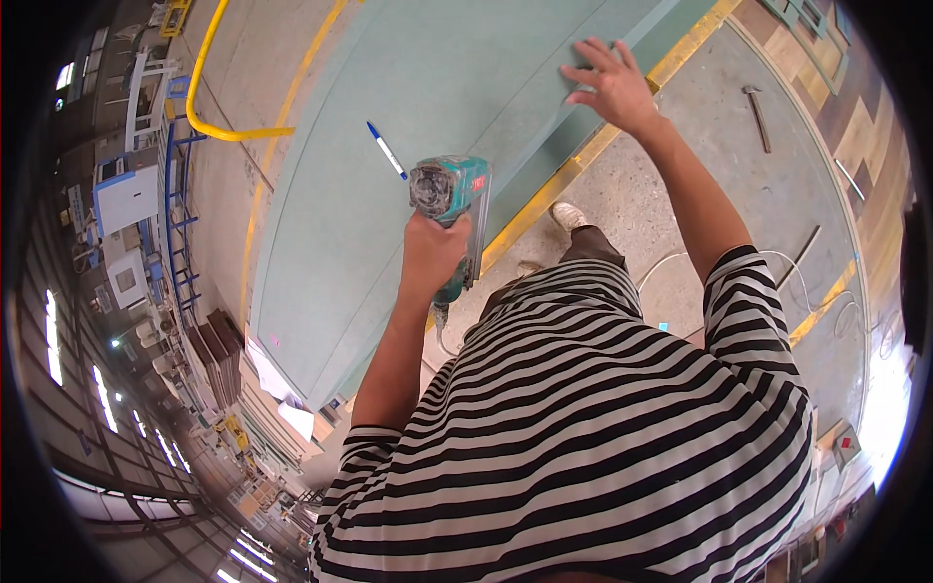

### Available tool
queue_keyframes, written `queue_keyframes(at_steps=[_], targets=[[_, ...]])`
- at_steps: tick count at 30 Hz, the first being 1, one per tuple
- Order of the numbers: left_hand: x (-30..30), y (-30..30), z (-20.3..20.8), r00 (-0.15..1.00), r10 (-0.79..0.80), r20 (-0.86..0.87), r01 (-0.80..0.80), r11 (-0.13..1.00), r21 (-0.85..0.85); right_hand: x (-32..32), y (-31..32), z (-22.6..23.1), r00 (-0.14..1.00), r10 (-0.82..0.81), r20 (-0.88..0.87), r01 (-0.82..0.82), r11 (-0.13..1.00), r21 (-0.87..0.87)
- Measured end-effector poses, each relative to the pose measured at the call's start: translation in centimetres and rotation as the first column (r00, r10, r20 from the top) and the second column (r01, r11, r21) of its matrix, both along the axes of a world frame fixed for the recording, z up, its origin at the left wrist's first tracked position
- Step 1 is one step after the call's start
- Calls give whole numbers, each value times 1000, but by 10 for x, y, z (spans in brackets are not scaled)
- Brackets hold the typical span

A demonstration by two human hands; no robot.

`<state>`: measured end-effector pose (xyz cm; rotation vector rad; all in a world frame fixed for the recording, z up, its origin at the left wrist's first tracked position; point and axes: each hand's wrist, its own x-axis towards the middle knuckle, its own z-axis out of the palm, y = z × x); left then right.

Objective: Assembling a large panel or component using a pneumatic stapler.

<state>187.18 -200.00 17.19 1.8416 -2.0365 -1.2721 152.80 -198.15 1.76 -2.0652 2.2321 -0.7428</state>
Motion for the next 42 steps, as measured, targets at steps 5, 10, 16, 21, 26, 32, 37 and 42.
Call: queue_keyframes(at_steps=[5, 10, 16, 21, 26, 32, 37, 42], targets=[[-8, -7, 9, 995, -97, 27, 96, 995, 8, -32, 1, -16, 983, -175, 50, 178, 982, -57], [-31, -23, 12, 990, -138, 33, 138, 990, 2, -35, 1, -24, 970, -155, 187, 166, 985, -45], [-41, -40, -1, 993, -121, 4, 121, 992, -20, -27, 0, -9, 967, -194, 167, 198, 980, -9], [-44, -43, -6, 987, -157, -22, 156, 986, -54, -28, 3, -5, 956, -226, 189, 225, 974, 26], [-57, -39, 11, 979, -198, 51, 199, 980, -16, -32, -2, -11, 953, -209, 219, 187, 976, 116], [-87, -45, -1, 976, -218, 21, 218, 976, 3, -25, -2, -6, 933, -219, 286, 198, 975, 101], [-87, -45, -8, 964, -264, 35, 265, 964, -15, -25, 1, -4, 929, -230, 291, 211, 973, 97], [-88, -50, -6, 965, -261, 25, 260, 965, 27, -26, 3, 0, 922, -261, 286, 225, 962, 153]])
